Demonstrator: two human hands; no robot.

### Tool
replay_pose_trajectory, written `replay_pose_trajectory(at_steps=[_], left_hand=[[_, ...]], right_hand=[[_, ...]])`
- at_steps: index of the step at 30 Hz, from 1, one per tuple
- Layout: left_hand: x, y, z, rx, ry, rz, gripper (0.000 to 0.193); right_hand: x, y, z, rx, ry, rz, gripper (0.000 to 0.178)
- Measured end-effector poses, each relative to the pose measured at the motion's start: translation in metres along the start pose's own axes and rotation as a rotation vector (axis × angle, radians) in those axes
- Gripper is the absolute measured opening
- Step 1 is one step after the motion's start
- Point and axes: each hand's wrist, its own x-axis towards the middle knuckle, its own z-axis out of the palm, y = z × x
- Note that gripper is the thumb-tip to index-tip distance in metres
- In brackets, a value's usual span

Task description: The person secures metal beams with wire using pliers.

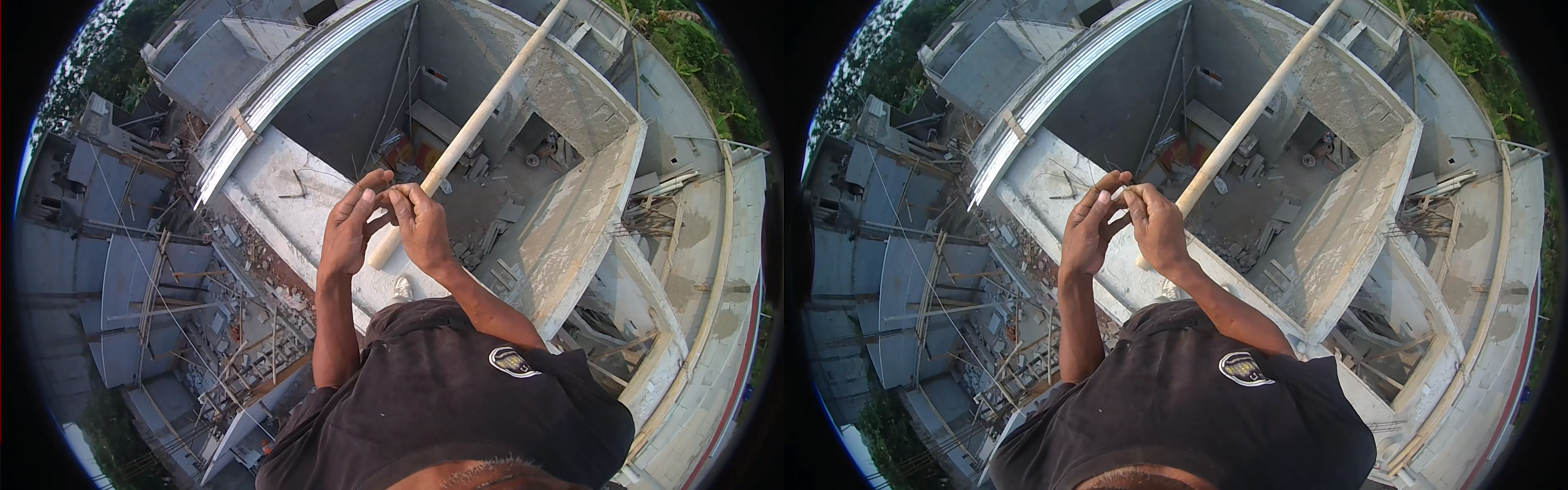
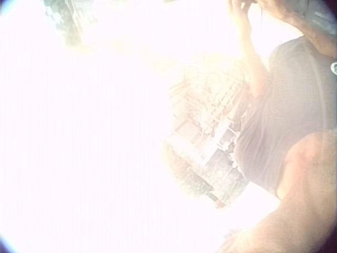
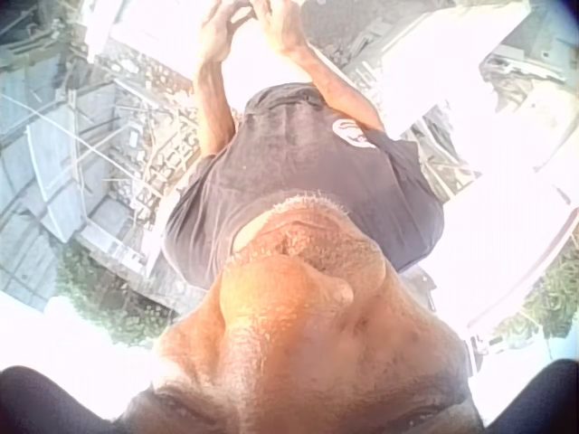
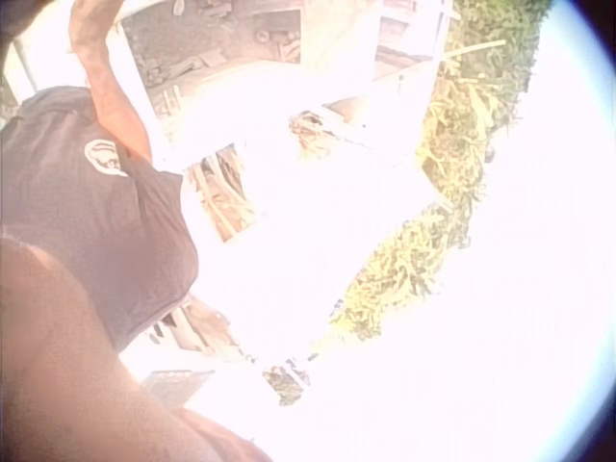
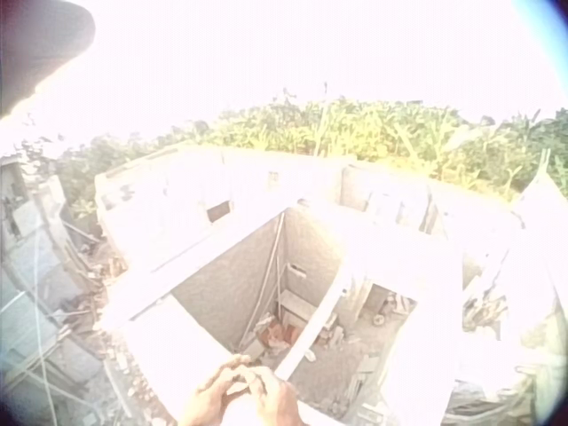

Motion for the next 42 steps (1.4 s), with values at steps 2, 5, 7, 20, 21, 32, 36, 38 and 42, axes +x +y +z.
replay_pose_trajectory(at_steps=[2,5,7,20,21,32,36,38,42], left_hand=[[0.002,-0.009,-0.003,0.046,0.121,0.041,0.036],[-0.001,-0.007,-0.009,0.258,0.256,0.07,0.037],[-0.003,-0.008,-0.012,0.476,0.203,0.069,0.038],[-0.012,-0.039,0.009,0.35,0.325,0.165,0.035],[-0.012,-0.037,0.01,0.318,0.336,0.105,0.033],[-0.003,-0.006,0.001,-0.34,0.14,0.133,0.02],[0.005,0.017,-0.033,-0.087,0.399,0.257,0.02],[0.005,0.041,-0.058,-0.251,0.508,0.34,0.02],[-0.011,0.081,-0.17,-0.691,0.477,0.566,0.025]], right_hand=[[0.003,0.006,-0.001,0.047,0.063,0.051,0.025],[0.005,0.01,-0.009,-0.01,0.097,0.097,0.024],[0.005,0.006,-0.01,-0.116,-0.001,0.101,0.021],[-0.006,0.007,0.007,-0.408,-0.006,-0.242,0.007],[-0.006,0.008,0.006,-0.433,-0.021,-0.253,0.006],[-0.01,0.032,0.012,0.055,-0.361,0.035,0.064],[-0.025,0.037,0.008,-0.092,-0.542,0.108,0.039],[-0.043,0.048,0.001,-0.339,-0.405,-0.241,0.029],[-0.078,0.037,-0.028,-0.452,-0.615,-0.207,0.023]])
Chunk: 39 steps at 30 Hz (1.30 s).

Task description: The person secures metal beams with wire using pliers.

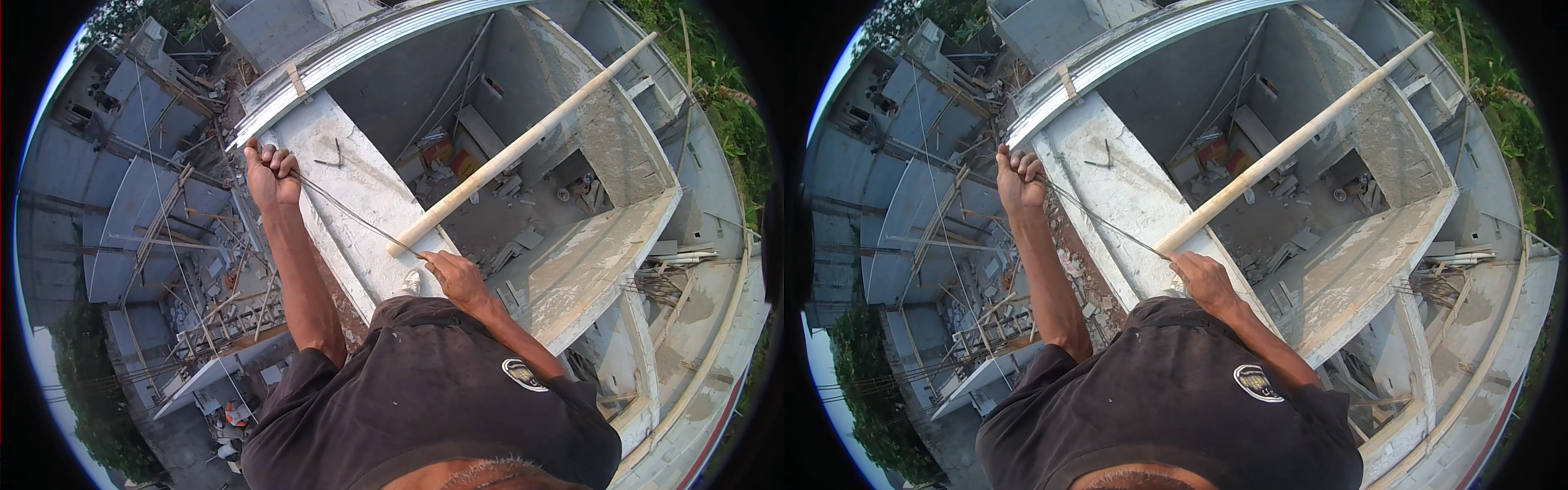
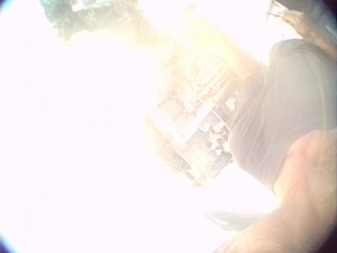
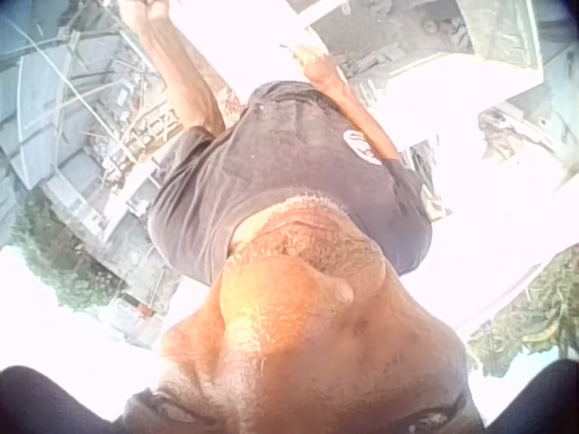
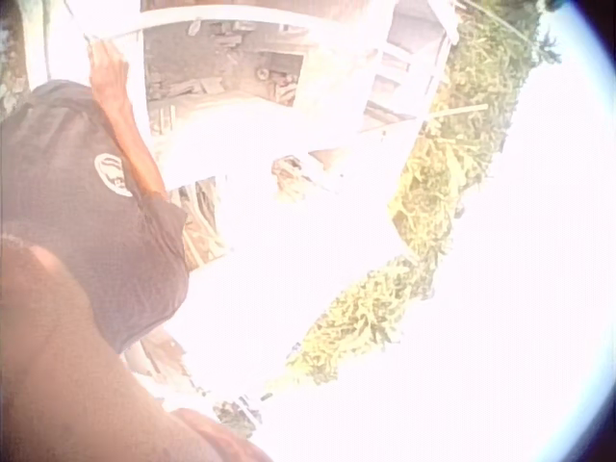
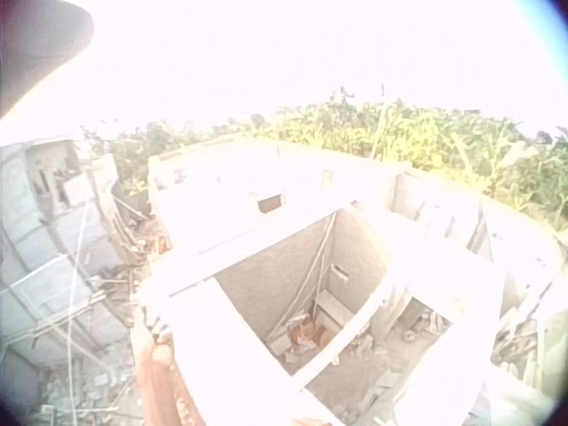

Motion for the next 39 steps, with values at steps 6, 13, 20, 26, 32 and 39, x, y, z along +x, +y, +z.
replay_pose_trajectory(at_steps=[6,13,20,26,32,39], left_hand=[[0.011,0.032,-0.024,0.016,-0.214,-0.29,0.027],[0.034,0.067,0.039,-0.191,-0.553,-0.05,0.027],[0.008,0.06,0.02,-0.156,-0.474,-0.245,0.027],[0.051,0.135,-0.048,-0.166,-0.268,-0.113,0.027],[0.007,0.077,0.001,-0.128,-0.298,-0.25,0.026],[0.048,0.161,-0.076,-0.142,-0.099,-0.113,0.026]], right_hand=[[0.038,-0.035,-0.12,0.083,0.271,-0.1,0.021],[0.071,0.01,-0.101,0.04,-0.407,0.001,0.033],[0.108,0.071,-0.093,-0.016,-0.163,0.217,0.033],[0.07,-0.103,-0.081,0.717,-0.608,-0.248,0.024],[0.109,0.071,-0.059,-0.036,-0.044,0.249,0.037],[0.061,-0.098,-0.044,0.831,-0.478,-0.275,0.031]])
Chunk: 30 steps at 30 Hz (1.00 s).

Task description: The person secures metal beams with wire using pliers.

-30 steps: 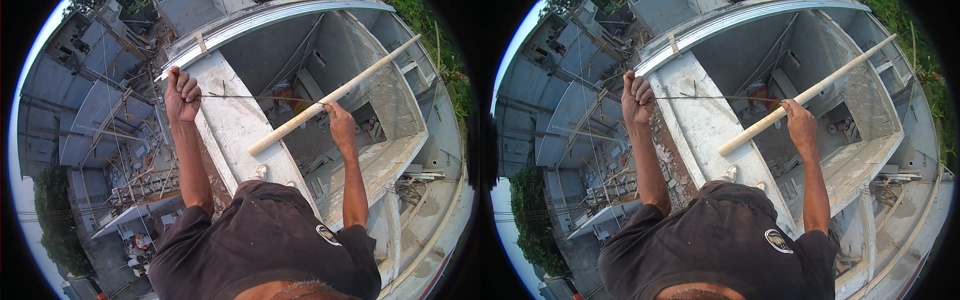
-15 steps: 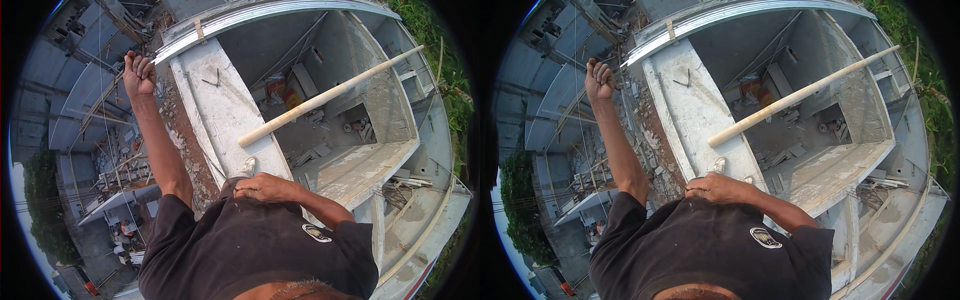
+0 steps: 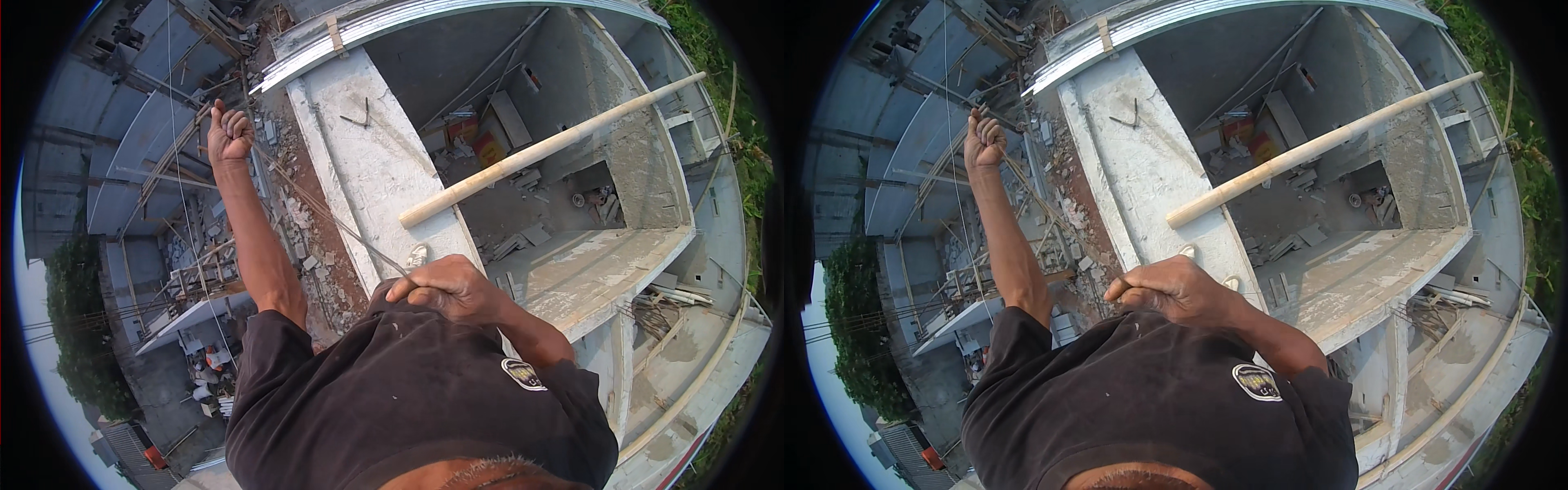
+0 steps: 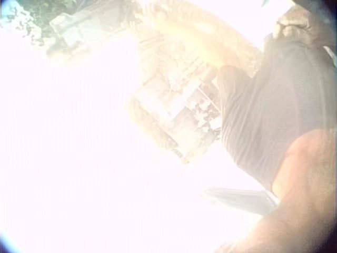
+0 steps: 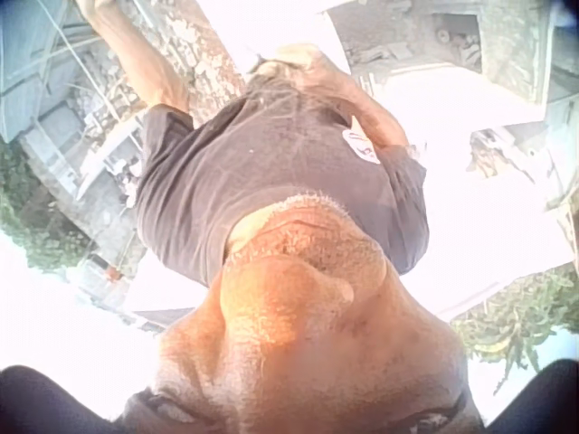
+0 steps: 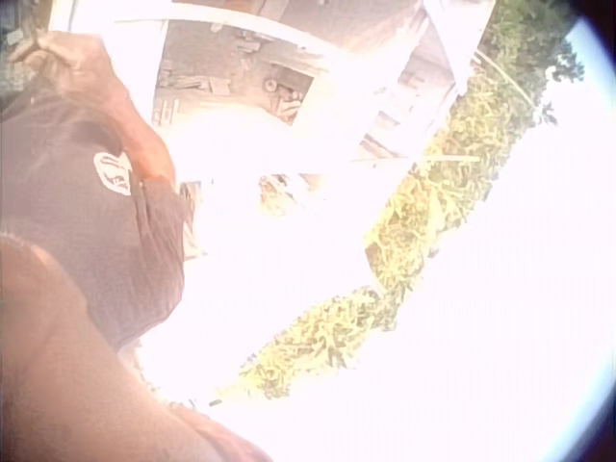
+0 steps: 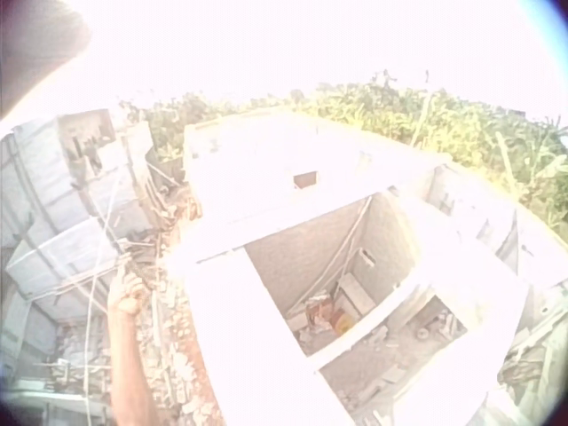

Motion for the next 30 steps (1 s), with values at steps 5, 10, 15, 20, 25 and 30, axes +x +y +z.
replay_pose_trajectory(at_steps=[5,10,15,20,25,30], left_hand=[[-0.034,-0.101,-0.001,-0.024,0.047,-0.184,0.028],[-0.012,-0.078,0.07,0.119,-0.206,0.01,0.029],[-0.005,0.001,-0.002,0.046,0.027,0.108,0.03],[-0.009,-0.048,0.022,0.018,0.041,0.119,0.031],[-0.011,0.036,0.022,0.194,0.201,0.411,0.028],[-0.033,-0.002,0.004,0.063,0.162,0.177,0.026]], right_hand=[[-0.008,0.07,-0.146,-0.266,0.975,0.205,0.035],[-0.055,0.136,-0.044,-0.533,-0.036,0.596,0.03],[-0.015,0.001,-0.034,-0.117,0.072,0.033,0.029],[-0.05,0.054,-0.128,-0.797,0.566,0.386,0.023],[-0.084,0.061,-0.045,-0.597,0.029,0.197,0.024],[-0.043,0.003,-0.115,-0.49,0.785,0.256,0.028]])
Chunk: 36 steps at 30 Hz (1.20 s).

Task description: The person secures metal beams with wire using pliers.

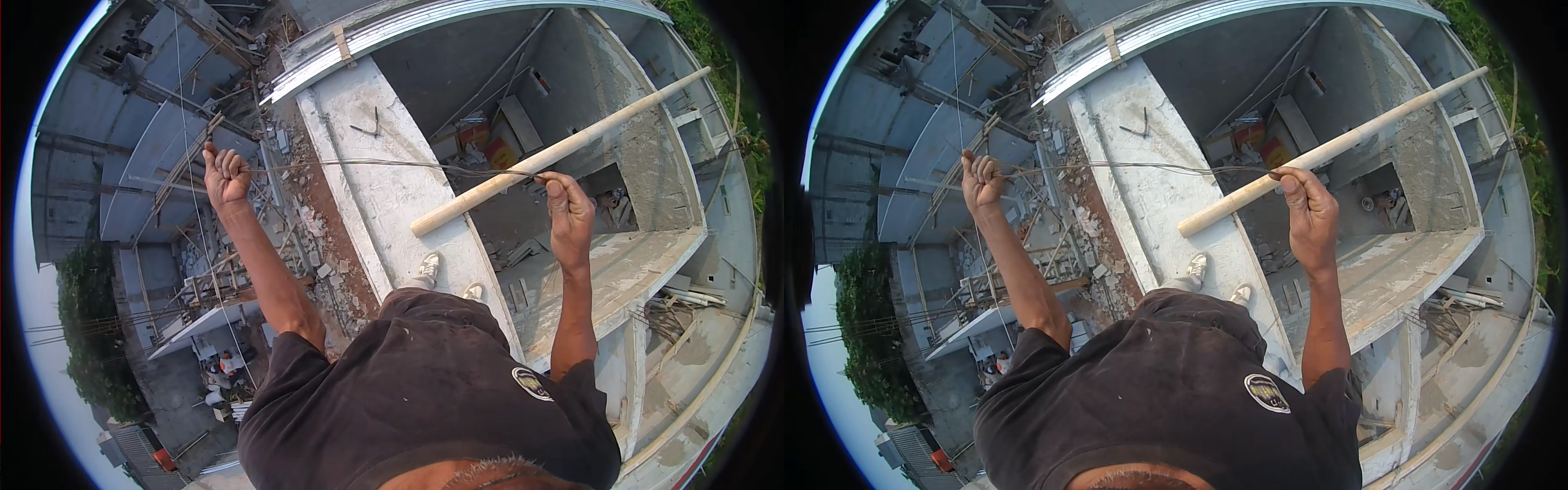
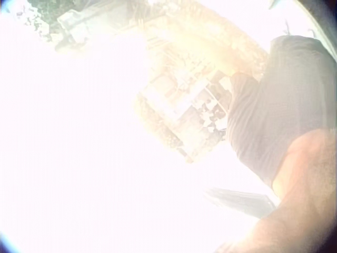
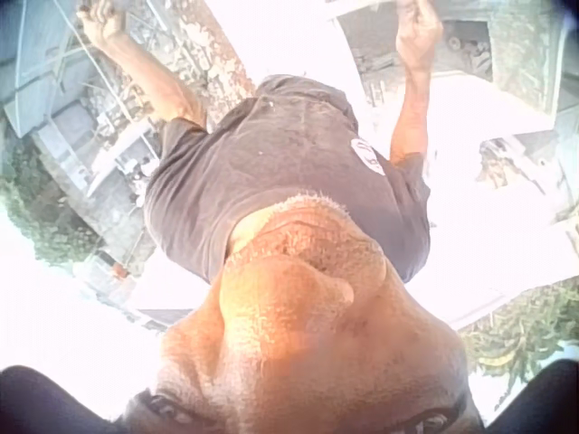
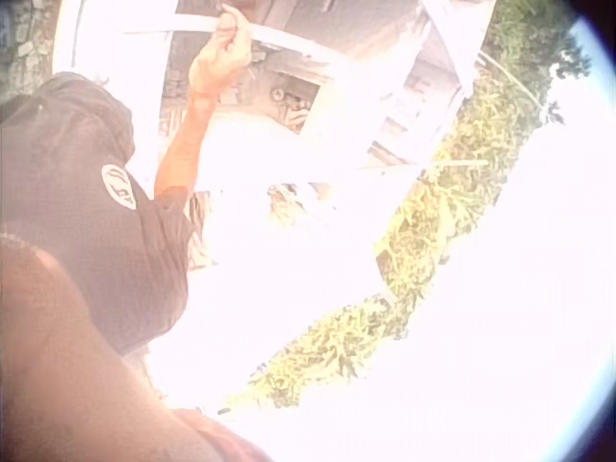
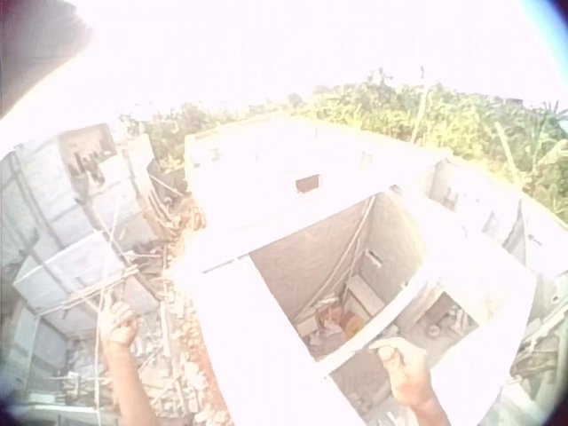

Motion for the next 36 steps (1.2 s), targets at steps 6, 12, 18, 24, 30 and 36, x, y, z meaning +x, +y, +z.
replay_pose_trajectory(at_steps=[6,12,18,24,30,36], left_hand=[[-0.004,0.005,0.096,0.047,-0.426,0.222,0.032],[0.021,-0.005,-0.019,0.094,-0.027,-0.058,0.028],[0.023,-0.014,0.034,0.057,-0.362,0.009,0.028],[0.067,0.051,-0.022,0.359,0.28,0.478,0.026],[0.079,0.023,-0.08,0.444,0.485,0.397,0.028],[0.105,0.072,-0.102,0.246,0.187,0.241,0.032]], right_hand=[[-0.078,0.056,0.094,-0.089,-1.159,-0.042,0.028],[0.015,0.001,0.031,1.014,-0.241,-0.074,0.033],[-0.038,0.166,0.066,-0.304,-0.579,0.32,0.034],[-0.107,0.082,0.116,0.045,-0.721,-0.026,0.026],[-0.076,0.117,0.056,-0.684,-0.575,0.105,0.026],[-0.047,-0.016,0.019,0.356,-0.84,-0.17,0.036]])
